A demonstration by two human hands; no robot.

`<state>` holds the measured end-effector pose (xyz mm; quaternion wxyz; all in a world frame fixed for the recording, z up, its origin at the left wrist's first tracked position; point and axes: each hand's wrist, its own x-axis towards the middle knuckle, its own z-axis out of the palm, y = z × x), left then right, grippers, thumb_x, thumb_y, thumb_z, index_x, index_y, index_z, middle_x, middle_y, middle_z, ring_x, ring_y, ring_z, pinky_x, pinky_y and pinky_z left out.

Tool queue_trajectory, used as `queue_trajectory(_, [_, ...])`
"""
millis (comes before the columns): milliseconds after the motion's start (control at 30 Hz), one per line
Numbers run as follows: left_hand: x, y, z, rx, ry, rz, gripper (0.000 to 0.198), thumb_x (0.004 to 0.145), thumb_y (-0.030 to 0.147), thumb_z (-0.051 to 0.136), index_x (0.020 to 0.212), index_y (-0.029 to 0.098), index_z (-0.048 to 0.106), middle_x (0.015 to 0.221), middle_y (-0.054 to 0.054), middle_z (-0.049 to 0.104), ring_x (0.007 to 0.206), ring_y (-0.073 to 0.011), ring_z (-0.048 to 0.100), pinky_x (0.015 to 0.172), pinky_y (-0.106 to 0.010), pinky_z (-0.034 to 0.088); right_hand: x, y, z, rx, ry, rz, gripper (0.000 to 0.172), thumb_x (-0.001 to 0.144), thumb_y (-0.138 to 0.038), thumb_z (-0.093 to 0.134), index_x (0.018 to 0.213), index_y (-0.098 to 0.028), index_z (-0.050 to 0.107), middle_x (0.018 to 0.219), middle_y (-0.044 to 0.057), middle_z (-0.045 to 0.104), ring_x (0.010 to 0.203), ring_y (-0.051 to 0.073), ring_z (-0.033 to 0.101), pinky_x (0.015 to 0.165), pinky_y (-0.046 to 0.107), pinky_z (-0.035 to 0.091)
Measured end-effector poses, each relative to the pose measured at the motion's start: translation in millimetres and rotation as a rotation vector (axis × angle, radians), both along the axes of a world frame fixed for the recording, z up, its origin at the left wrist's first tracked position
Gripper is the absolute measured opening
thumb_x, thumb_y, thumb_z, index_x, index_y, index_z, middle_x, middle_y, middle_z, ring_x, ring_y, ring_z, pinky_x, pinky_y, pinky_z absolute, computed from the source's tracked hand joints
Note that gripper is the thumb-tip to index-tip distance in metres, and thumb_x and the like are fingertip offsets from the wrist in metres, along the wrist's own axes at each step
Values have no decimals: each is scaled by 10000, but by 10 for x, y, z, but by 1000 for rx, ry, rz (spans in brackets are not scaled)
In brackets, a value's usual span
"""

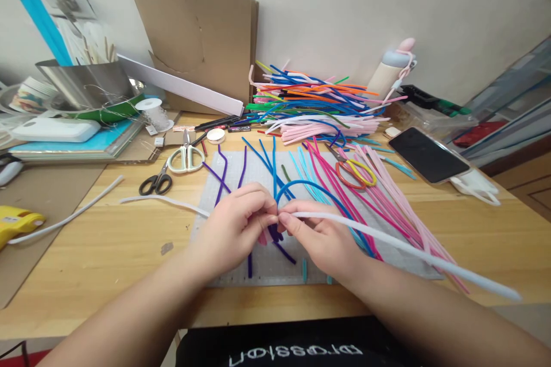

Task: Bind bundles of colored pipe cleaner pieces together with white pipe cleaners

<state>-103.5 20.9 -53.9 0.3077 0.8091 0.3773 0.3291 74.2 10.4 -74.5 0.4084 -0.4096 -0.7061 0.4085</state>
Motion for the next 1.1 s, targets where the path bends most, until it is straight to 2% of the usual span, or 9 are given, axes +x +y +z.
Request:
queue_trajectory(133, [1,-4,-28,-81,-19,59,152,860,144,538,710,171,535,758,5,552,753,-129,564,697,-252,437,-9,-21,5,78,-42,-35,213,896,-221,519,741,-162,653,699,23,658,667,131,600,622,239,454])
queue_trajectory(267, [-5,4,-36,-149,-85,109,120,846,191,575,734,175,533,708,21,556,650,-112,550,627,-243,435,-25,-49,21,125,-47,-80,213,900,-224,532,735,-160,651,666,11,634,624,118,577,575,228,437])
queue_trajectory(433, [-16,8,4,-121,-108,95,109,827,178,596,724,169,562,714,15,584,675,-116,554,659,-251,433,-36,-88,15,240,-19,-103,152,885,-178,552,783,-151,662,699,26,653,656,127,602,605,233,464])
queue_trajectory(667, [-33,4,43,-229,-125,94,119,800,193,621,695,166,571,685,15,597,673,-126,555,655,-255,429,-32,-117,12,369,33,-63,113,855,-94,565,821,-148,658,740,50,670,703,145,625,650,265,504])
queue_trajectory(867, [-34,3,53,-334,-143,132,122,767,207,650,700,170,556,683,23,587,668,-124,539,662,-261,423,-31,-104,65,488,7,-13,133,850,-71,542,852,-146,651,726,67,674,663,158,608,625,301,519])
queue_trajectory(1100, [-18,29,10,-424,-258,91,206,697,192,714,685,174,509,680,23,554,664,-122,515,646,-258,416,-10,-113,56,477,-35,38,158,867,-101,506,861,-166,650,717,69,650,667,169,594,621,315,507])
